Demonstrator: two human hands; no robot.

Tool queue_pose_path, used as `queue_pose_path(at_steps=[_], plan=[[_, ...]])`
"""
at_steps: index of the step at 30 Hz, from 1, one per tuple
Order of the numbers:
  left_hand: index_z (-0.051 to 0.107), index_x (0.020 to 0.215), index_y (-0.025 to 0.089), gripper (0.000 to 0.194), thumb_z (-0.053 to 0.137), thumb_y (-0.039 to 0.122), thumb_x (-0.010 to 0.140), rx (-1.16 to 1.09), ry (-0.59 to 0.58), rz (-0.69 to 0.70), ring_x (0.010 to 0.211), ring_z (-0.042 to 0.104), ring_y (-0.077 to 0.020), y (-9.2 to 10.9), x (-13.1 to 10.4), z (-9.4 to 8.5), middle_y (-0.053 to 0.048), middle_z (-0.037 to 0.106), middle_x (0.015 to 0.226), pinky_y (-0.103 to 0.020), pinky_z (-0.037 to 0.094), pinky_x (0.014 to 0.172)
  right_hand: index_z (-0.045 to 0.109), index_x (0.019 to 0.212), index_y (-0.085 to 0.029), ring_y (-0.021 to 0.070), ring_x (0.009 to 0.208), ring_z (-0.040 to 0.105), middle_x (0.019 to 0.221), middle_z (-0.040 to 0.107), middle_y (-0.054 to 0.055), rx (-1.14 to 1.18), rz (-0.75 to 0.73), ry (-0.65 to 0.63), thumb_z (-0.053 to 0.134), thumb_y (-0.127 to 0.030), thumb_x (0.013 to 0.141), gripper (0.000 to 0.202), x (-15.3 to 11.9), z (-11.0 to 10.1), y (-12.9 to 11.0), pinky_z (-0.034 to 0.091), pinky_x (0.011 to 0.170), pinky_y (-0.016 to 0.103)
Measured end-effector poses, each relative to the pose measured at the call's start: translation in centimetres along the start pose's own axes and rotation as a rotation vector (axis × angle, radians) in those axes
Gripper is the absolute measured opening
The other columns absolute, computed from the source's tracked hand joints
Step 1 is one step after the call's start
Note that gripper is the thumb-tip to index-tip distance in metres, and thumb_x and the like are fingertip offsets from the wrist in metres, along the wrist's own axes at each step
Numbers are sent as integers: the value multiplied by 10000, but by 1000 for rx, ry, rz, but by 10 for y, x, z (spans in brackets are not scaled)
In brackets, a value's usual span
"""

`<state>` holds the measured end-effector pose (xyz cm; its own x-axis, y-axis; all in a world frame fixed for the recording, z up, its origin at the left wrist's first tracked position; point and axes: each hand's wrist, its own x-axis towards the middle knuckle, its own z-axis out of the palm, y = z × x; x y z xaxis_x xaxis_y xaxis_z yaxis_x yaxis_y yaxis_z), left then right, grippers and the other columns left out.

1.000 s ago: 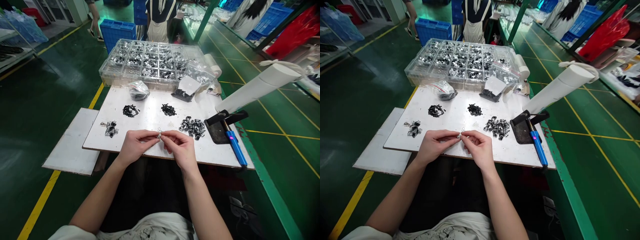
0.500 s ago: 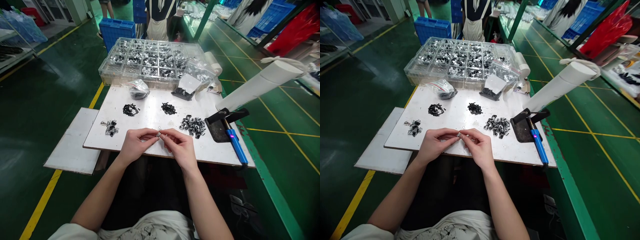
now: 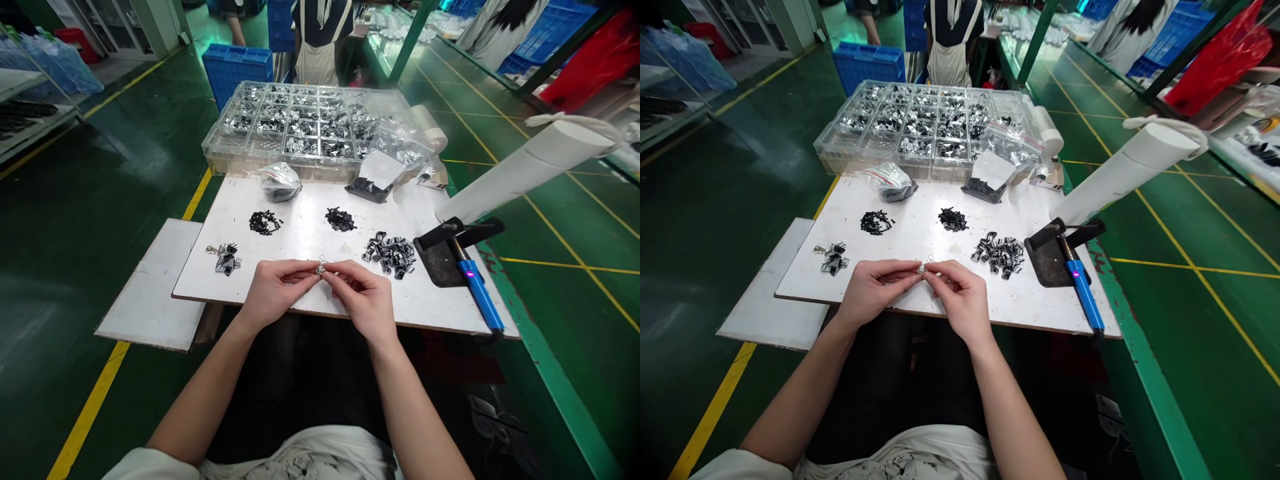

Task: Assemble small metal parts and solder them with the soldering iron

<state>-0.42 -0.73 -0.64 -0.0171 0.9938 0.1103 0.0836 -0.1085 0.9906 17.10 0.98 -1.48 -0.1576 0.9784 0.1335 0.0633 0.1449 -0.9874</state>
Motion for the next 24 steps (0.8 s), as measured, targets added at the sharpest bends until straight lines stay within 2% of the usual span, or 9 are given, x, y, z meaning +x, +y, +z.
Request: queue_pose_path(at_steps=[6,14,19,24], plan=[[801,1038,118,261,795,220,797,-23,-75,-14,882,793,-246,2,1,-3,-76,821,958,-319,665,856,800,957,-238,117,670,580,893,705,35,-65,-76,-16,732,-242,870,110,-2,1,-1,443,546,251],[784,1036,115,255,795,212,801,-40,-66,-9,882,792,-233,2,0,-1,-82,818,963,-294,662,842,801,1007,-266,130,704,613,901,691,37,-183,-249,29,696,-189,898,169,-4,4,1,488,573,268],[789,999,149,244,829,246,779,-110,-62,-45,888,788,-231,2,0,-5,-60,820,935,-306,653,858,766,1115,-287,115,706,589,951,662,35,-218,-373,-17,640,-120,918,288,-8,4,0,471,539,250],[780,984,154,215,814,255,797,-119,-73,-64,890,775,-219,0,2,-6,-62,811,930,-301,635,856,758,1119,-289,99,704,587,992,638,36,-159,-316,-62,632,-114,915,297,-9,2,-2,466,520,229]])
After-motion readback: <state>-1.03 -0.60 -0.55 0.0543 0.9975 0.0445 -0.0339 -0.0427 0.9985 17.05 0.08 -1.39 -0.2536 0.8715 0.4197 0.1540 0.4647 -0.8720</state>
